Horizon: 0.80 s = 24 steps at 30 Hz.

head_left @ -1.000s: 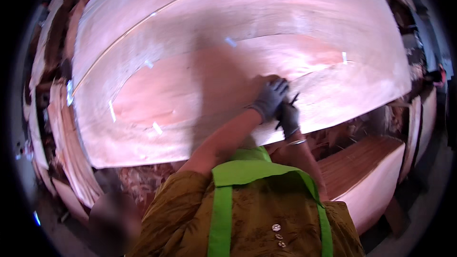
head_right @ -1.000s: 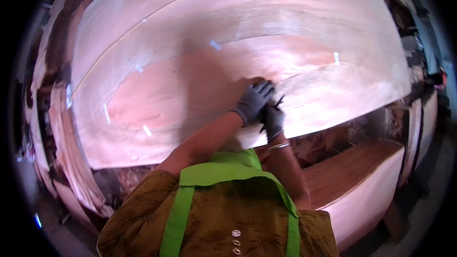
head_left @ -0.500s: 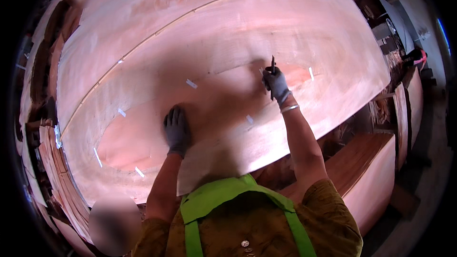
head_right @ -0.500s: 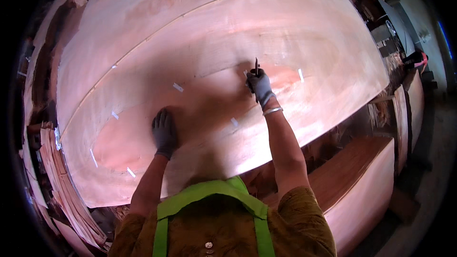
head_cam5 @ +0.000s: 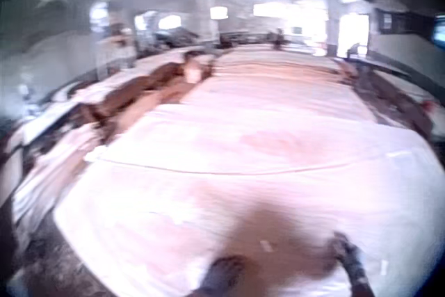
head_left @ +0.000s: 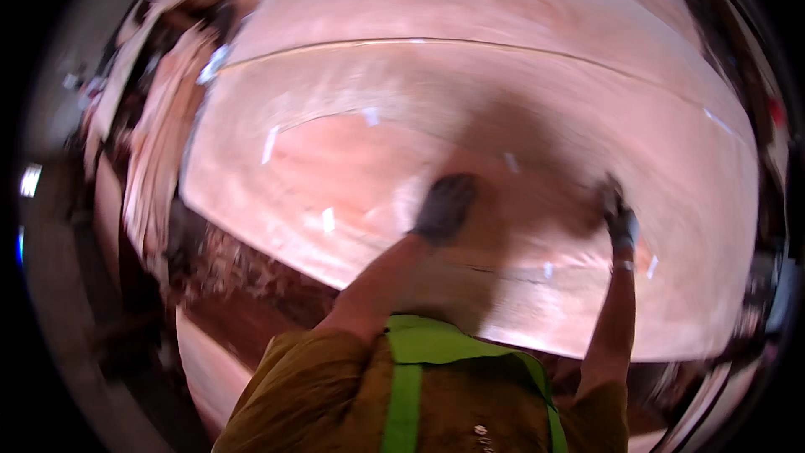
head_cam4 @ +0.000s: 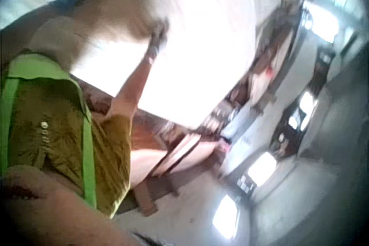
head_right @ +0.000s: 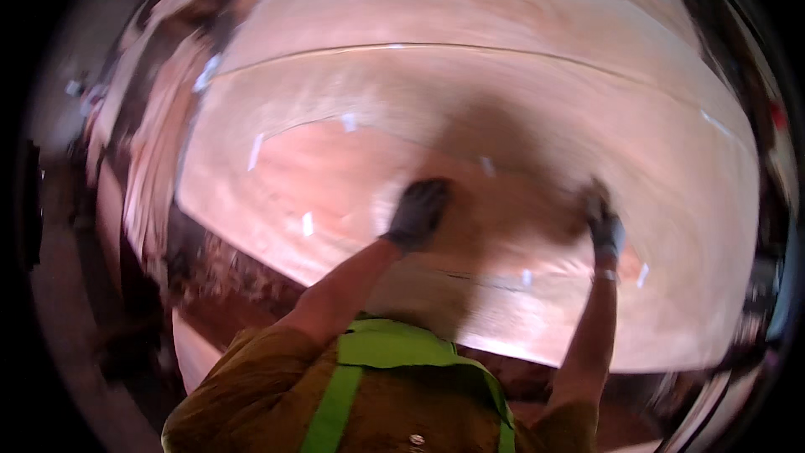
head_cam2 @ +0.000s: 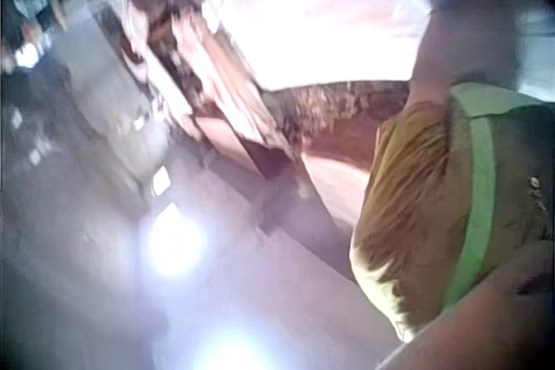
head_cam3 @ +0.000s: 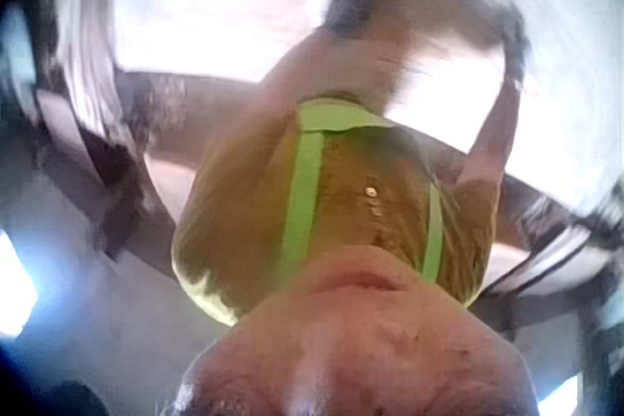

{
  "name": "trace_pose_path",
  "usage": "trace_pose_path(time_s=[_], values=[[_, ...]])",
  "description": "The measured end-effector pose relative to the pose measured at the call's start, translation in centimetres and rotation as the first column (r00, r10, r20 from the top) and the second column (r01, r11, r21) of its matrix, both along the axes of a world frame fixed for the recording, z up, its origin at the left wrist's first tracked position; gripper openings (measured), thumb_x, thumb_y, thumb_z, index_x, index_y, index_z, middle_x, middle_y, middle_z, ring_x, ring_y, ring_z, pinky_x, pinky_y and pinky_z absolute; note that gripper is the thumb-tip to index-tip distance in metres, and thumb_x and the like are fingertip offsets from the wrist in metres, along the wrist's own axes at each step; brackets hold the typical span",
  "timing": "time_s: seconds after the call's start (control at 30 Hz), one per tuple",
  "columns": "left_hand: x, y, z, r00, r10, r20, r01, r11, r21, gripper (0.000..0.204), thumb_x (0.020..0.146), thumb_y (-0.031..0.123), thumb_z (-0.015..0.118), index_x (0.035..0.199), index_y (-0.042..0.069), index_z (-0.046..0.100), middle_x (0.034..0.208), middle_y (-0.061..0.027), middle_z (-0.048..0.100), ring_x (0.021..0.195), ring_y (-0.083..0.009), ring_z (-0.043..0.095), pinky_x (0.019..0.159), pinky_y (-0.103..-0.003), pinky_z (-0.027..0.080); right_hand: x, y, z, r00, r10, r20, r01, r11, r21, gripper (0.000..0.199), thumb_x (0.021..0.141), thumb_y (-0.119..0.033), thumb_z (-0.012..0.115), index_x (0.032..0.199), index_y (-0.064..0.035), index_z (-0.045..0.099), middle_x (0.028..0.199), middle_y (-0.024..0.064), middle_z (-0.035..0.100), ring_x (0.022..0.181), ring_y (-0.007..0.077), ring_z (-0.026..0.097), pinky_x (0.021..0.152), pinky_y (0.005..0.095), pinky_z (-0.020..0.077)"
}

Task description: The person prepares wood veneer sheets by cutting along lines with a utility knife and moving the sheets between stacks.

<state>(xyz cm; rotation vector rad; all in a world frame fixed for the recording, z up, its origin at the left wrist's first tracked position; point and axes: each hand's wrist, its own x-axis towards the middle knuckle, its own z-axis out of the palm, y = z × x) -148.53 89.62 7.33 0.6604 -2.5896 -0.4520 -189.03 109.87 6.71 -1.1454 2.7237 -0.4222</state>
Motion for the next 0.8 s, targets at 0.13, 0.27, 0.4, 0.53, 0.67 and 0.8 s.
trace_pose_path(time_s=[0.13,0.27,0.4,0.53,0.67,0.8], values=[[0.0,0.0,-0.1,0.999,-0.002,0.045,0.004,0.999,-0.048,0.040,0.080,0.014,0.050,0.119,0.002,0.054,0.132,-0.0178,0.047,0.124,-0.0331,0.042,0.107,-0.046,0.029,7.1,1.9,-1.0,0.957,-0.086,0.276,0.151,0.963,-0.225,0.020,0.082,-0.022,0.066,0.090,-0.0051,0.059,0.055,0.0091,0.054,0.044,0.0184,0.052,0.042,0.0320,0.0401],[1.4,0.1,-2.3,0.998,0.057,0.021,-0.057,0.998,-0.008,0.048,0.080,0.022,0.052,0.126,0.005,0.051,0.136,-0.0165,0.042,0.128,-0.0319,0.037,0.108,-0.046,0.026,22.2,1.5,1.6,0.814,0.098,0.573,0.154,0.914,-0.375,0.023,0.087,-0.016,0.061,0.102,-0.0001,0.055,0.063,0.0039,0.052,0.047,0.0109,0.049,0.042,0.0270,0.0389],[5.3,2.4,1.8,0.998,-0.005,-0.064,0.005,1.000,0.006,0.056,0.082,0.026,0.057,0.132,0.007,0.043,0.139,-0.0149,0.039,0.128,-0.0328,0.036,0.107,-0.049,0.025,31.3,7.7,0.5,0.716,-0.019,0.698,0.269,0.930,-0.251,0.020,0.087,-0.007,0.057,0.103,0.0039,0.055,0.073,0.0066,0.055,0.047,0.0118,0.049,0.042,0.0255,0.0400],[19.7,6.6,5.3,0.986,0.025,-0.166,-0.008,0.995,0.104,0.060,0.081,0.026,0.059,0.135,0.008,0.040,0.139,-0.0162,0.038,0.128,-0.0339,0.035,0.105,-0.050,0.027,39.1,14.0,-2.5,0.599,-0.211,0.772,0.415,0.907,-0.075,0.014,0.085,-0.006,0.057,0.097,0.0005,0.058,0.073,0.0061,0.056,0.047,0.0118,0.049,0.042,0.0258,0.0395],[39.2,9.4,4.4,0.951,0.302,-0.067,-0.286,0.941,0.180,0.062,0.080,0.021,0.061,0.135,0.005,0.037,0.137,-0.0187,0.039,0.125,-0.0366,0.038,0.103,-0.049,0.029,46.4,11.8,-4.9,0.736,0.058,0.675,0.039,0.991,-0.127,0.015,0.087,-0.015,0.058,0.094,-0.0023,0.060,0.064,0.0053,0.056,0.044,0.0109,0.049,0.041,0.0244,0.0378],[55.1,9.7,10.4,0.674,0.708,-0.212,-0.660,0.706,0.256,0.062,0.085,0.023,0.054,0.138,0.000,0.032,0.139,-0.0240,0.035,0.127,-0.0396,0.035,0.106,-0.045,0.027,58.1,-1.9,3.0,0.563,0.212,0.799,-0.203,0.972,-0.115,0.018,0.090,-0.021,0.054,0.083,-0.0048,0.057,0.057,0.0015,0.052,0.038,0.0088,0.042,0.037,0.0253,0.0337]])
